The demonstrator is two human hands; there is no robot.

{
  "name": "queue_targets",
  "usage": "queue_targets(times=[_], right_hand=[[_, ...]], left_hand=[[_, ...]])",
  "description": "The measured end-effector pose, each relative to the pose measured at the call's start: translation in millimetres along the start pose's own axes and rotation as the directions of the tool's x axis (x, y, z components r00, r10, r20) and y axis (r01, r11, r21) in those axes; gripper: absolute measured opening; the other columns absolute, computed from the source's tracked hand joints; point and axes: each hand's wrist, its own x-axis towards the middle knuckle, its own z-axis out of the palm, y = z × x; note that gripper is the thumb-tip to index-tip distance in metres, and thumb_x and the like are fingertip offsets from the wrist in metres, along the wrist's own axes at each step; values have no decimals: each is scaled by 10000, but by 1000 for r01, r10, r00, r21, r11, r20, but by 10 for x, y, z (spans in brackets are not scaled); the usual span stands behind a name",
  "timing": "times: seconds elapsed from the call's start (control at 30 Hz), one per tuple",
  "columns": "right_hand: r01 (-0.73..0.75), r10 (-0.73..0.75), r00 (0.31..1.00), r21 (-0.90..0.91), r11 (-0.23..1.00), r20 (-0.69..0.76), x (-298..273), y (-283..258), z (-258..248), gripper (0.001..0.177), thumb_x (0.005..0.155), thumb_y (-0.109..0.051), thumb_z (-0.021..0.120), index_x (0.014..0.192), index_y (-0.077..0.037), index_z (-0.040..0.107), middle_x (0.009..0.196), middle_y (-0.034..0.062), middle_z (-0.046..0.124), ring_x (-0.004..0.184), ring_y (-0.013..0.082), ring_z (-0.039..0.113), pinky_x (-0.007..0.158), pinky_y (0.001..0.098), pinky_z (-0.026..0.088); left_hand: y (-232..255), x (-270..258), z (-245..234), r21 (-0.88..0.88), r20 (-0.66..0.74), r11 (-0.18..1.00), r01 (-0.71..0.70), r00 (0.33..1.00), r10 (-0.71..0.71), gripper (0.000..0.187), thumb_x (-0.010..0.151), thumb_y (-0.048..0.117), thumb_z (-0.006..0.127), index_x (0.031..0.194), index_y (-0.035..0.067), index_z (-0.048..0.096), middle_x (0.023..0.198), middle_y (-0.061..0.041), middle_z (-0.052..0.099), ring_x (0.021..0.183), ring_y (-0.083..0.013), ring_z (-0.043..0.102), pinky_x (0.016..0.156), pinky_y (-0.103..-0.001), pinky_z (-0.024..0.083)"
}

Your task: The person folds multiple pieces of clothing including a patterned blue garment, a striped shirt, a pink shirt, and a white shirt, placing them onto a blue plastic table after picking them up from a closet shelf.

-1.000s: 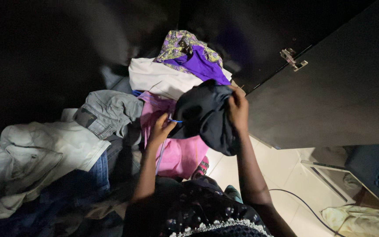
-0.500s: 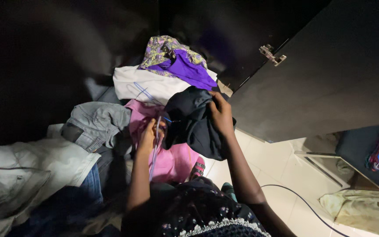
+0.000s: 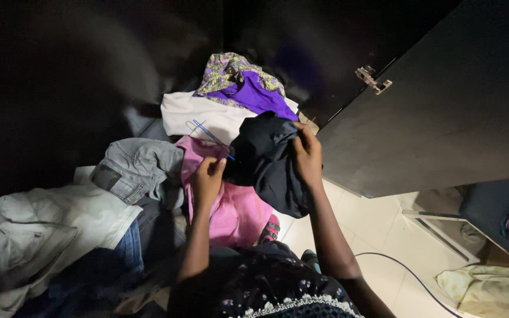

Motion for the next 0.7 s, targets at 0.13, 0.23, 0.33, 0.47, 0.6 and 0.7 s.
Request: queue_targets(times=[0.13, 0.23, 0.33, 0.47, 0.6, 0.7], right_hand=[[11, -11, 1000, -17, 1000, 13, -52, -60, 44, 307, 995, 55, 508, 1285, 37, 608, 1234, 71, 644, 1200, 134, 580, 1073, 261, 416], [-56, 60, 994, -49, 997, 93, -131, -41, 105, 294, 1014, 30, 515, 1292, 20, 607, 1197, 59, 657, 1160, 110, 580, 1030, 248, 443], [-73, 72, 991, 4, 997, 109, -130, 37, 177, 283, 1013, 36, 530, 1286, 19, 601, 1170, 43, 642, 1136, 99, 570, 1009, 245, 437], [-105, 100, 994, -204, 973, -33, -7, 212, 258, 276, 997, -19, 534, 1255, 0, 633, 1111, 141, 717, 1065, 199, 675, 948, 300, 496], [8, -102, 982, -504, 864, -159, 241, 480, 314, 308, 952, -67, 583, 1252, -18, 637, 1163, 269, 698, 1099, 418, 668, 921, 438, 511], [-105, 7, 980, -487, 867, -200, 395, 597, 395, 279, 950, -80, 555, 1203, -81, 672, 1126, 231, 719, 1051, 405, 694, 904, 455, 532]], left_hand=[[-29, 23, 61, 155, 54, 986, 58, 996, -67, 301, 932, 329, 790, 911, 39, 713, 801, -146, 707, 713, -256, 659, 644, -387, 498], [-408, 76, 199, 47, 101, 985, 166, 980, -170, 254, 909, 285, 791, 922, 38, 736, 807, -98, 730, 734, -205, 664, 677, -347, 506], [-747, 95, 391, -226, 161, 925, 305, 948, -274, 220, 830, 215, 792, 958, 38, 757, 818, -23, 748, 744, -129, 671, 711, -296, 527], [-750, -46, 406, -143, 88, 942, 305, 951, -295, 238, 762, 144, 851, 935, 22, 743, 788, -17, 691, 721, -116, 609, 675, -291, 500], [-618, -192, 319, -282, 118, 933, 223, 973, -197, 183, 804, 103, 826, 913, 12, 711, 786, 2, 655, 706, -89, 560, 655, -268, 478], [-631, -235, 289, -266, 81, 937, 228, 973, -214, 185, 794, 79, 851, 893, 13, 710, 738, 4, 593, 674, -81, 498, 605, -272, 410]])
